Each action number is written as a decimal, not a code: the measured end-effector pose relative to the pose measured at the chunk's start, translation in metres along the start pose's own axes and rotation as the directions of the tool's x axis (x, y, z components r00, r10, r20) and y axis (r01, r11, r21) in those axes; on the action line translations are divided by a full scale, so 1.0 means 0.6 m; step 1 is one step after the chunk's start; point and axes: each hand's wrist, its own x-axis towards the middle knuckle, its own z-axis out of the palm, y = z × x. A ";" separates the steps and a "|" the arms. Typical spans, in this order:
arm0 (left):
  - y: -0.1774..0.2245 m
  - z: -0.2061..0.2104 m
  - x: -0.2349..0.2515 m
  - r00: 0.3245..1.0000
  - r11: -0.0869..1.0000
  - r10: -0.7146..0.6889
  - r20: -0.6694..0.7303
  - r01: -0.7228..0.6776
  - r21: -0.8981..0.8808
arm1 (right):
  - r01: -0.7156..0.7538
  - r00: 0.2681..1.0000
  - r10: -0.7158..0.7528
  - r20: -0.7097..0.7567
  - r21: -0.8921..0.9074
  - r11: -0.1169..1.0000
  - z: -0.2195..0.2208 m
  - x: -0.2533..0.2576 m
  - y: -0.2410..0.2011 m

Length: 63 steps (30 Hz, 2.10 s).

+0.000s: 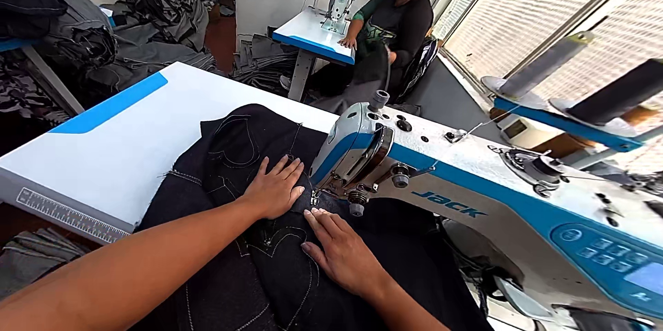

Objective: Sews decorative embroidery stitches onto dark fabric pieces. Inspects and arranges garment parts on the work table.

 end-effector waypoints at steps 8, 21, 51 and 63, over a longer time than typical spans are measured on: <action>-0.036 -0.038 0.020 0.922 0.918 0.386 0.045 -0.388 0.077 | -0.289 0.924 0.250 0.289 0.101 0.952 -0.098 0.031 -0.059; -0.099 -0.014 0.090 0.575 0.571 0.817 0.041 -0.818 0.073 | -0.488 0.868 0.497 0.007 -0.176 0.855 0.024 0.096 -0.199; -0.145 -0.042 0.111 0.184 0.180 0.955 0.233 -0.983 0.038 | -0.621 0.763 0.579 0.287 0.076 0.780 -0.031 0.110 -0.229; -0.117 -0.019 0.013 0.582 0.592 0.787 0.202 -0.806 0.014 | -0.213 0.975 0.214 0.063 -0.020 0.977 -0.004 0.001 -0.142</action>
